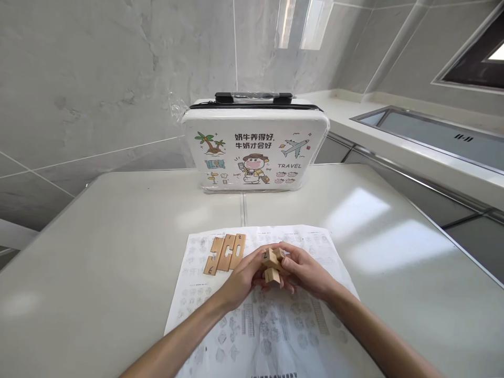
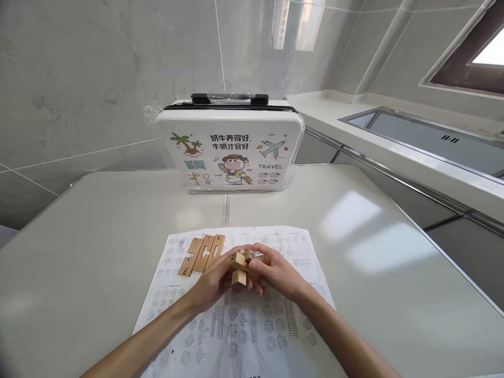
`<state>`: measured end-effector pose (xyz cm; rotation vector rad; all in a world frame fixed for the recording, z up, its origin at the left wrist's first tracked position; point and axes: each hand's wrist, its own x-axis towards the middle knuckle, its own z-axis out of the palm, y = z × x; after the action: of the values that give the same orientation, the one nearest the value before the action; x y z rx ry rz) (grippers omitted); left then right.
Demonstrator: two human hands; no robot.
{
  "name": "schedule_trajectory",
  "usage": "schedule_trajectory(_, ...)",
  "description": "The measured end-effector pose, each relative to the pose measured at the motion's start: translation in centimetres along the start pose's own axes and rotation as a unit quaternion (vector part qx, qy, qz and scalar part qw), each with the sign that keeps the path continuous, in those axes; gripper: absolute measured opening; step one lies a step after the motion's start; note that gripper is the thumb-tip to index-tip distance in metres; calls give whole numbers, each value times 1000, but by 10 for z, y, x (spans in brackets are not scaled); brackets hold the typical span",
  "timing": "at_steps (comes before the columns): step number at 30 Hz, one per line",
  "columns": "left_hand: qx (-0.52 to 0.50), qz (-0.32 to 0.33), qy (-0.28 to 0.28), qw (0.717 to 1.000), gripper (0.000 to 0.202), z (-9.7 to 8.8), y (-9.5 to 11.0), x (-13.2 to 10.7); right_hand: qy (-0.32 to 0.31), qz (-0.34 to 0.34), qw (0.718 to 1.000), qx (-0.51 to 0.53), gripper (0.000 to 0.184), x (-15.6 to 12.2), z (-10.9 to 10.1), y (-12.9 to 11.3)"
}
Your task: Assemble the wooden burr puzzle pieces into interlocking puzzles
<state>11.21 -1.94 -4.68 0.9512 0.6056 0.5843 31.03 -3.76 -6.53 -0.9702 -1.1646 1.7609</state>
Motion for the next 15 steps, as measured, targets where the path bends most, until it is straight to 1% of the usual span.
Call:
schedule_trajectory(2,-3,7,7,1000,55,-2,-2,-1,26,1,999,-43,48,0,0,-1)
schedule_trajectory(5,-22,24,-19,999,56,-2,-3,-4,63,-7,996,-69,43,1,-2,-3)
schedule_trajectory(6,-10,28,-22,999,59,-1,-3,-5,68,-10,995,-70,43,1,-2,-4)
schedule_trajectory(8,50,31,1,998,72,4,-3,-6,74,-15,995,-73,43,1,-3,-6)
schedule_trajectory(9,82,33,23,996,75,7,-3,-7,73,-16,994,-74,42,1,-3,-7)
schedule_trajectory(12,129,47,81,987,68,17,-5,-7,47,-15,996,-76,42,0,-2,-12)
schedule_trajectory(15,146,60,97,983,67,20,-8,-5,9,-2,996,-93,43,-2,-2,-17)
